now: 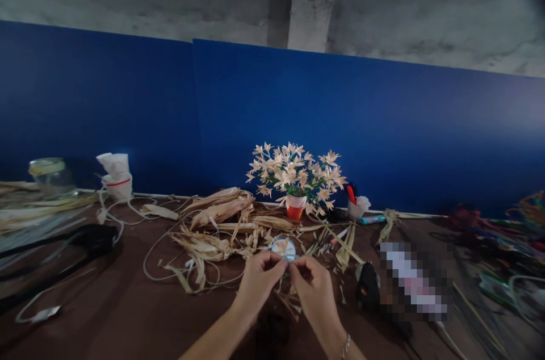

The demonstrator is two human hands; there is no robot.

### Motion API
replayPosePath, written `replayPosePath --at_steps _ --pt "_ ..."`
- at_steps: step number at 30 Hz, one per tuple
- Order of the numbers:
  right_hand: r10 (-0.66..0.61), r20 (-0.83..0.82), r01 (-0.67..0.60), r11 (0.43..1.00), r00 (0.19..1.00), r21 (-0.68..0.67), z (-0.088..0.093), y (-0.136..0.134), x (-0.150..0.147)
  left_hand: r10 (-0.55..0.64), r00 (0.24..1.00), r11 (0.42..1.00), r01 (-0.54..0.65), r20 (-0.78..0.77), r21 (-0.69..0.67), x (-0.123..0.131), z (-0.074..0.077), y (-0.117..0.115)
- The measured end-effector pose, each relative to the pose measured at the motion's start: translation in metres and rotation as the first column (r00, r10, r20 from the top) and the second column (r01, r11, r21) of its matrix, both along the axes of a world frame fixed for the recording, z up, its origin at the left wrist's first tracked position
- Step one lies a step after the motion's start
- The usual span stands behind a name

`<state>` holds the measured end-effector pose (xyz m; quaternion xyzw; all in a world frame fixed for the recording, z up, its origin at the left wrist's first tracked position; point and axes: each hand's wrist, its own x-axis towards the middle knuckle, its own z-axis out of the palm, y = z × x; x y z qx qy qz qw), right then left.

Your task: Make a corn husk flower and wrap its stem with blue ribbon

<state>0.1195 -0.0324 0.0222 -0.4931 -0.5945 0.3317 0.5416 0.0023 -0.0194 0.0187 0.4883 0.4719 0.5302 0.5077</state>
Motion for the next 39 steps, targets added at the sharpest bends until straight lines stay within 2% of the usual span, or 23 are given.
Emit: replayPosePath --at_steps 3,5,6,8,10,12,14,16,19,22,25,31,35,39 --pt "0.022 -0.032 -0.023 1.000 0.999 -0.013 0.001 -0.001 -0.001 0.004 1.000 1.000 -0.004 -0.020 0.006 -0.001 0.002 0.000" --pt "0.104 -0.183 -0.129 0.982 0.978 -0.135 0.001 0.000 0.000 -0.008 1.000 1.000 0.008 -0.002 0.006 -0.002 0.005 -0.001" --pt "0.157 -0.298 -0.226 0.951 0.942 -0.212 0.001 0.001 0.001 -0.020 1.000 1.000 0.020 0.020 -0.004 -0.003 0.007 -0.001" --pt "0.229 -0.536 -0.451 0.830 0.813 -0.329 0.001 0.002 0.005 -0.078 0.993 0.996 0.082 0.088 -0.036 -0.004 0.009 -0.003" --pt "0.226 -0.705 -0.614 0.702 0.672 -0.361 0.001 0.003 0.009 -0.163 0.972 0.983 0.174 0.167 -0.055 -0.005 0.011 -0.004" --pt "0.197 -0.797 -0.708 0.610 0.571 -0.356 0.001 0.003 0.012 -0.234 0.944 0.966 0.253 0.234 -0.053 -0.005 0.010 -0.006" --pt "0.185 -0.848 -0.765 0.556 0.497 -0.327 0.001 0.004 0.013 -0.259 0.926 0.957 0.285 0.273 -0.059 -0.005 0.009 -0.007" --pt "0.190 -0.865 -0.786 0.539 0.464 -0.303 0.000 0.004 0.013 -0.260 0.921 0.954 0.291 0.292 -0.069 -0.003 0.008 -0.007" --pt "0.194 -0.843 -0.750 0.583 0.501 -0.312 0.001 0.002 0.012 -0.248 0.913 0.957 0.283 0.323 -0.065 -0.002 0.008 -0.008" --pt "0.184 -0.771 -0.637 0.693 0.610 -0.338 0.001 0.000 0.009 -0.189 0.930 0.973 0.221 0.316 -0.068 0.000 0.007 -0.008" --pt "0.179 -0.681 -0.509 0.799 0.710 -0.320 0.002 -0.001 0.007 -0.118 0.955 0.988 0.139 0.271 -0.060 0.000 0.007 -0.007" --pt "0.154 -0.431 -0.270 0.937 0.889 -0.223 -0.001 0.000 0.002 0.015 0.998 0.999 -0.018 0.067 0.037 0.003 0.008 -0.009" --pt "0.086 -0.148 -0.100 0.991 0.985 -0.091 -0.001 -0.001 0.001 0.082 0.996 0.993 -0.080 -0.024 0.085 0.004 0.011 -0.011" --pt "0.033 0.025 -0.033 0.999 0.999 0.018 0.003 -0.005 0.001 0.070 0.997 0.992 -0.067 -0.024 0.108 0.004 0.011 -0.010"
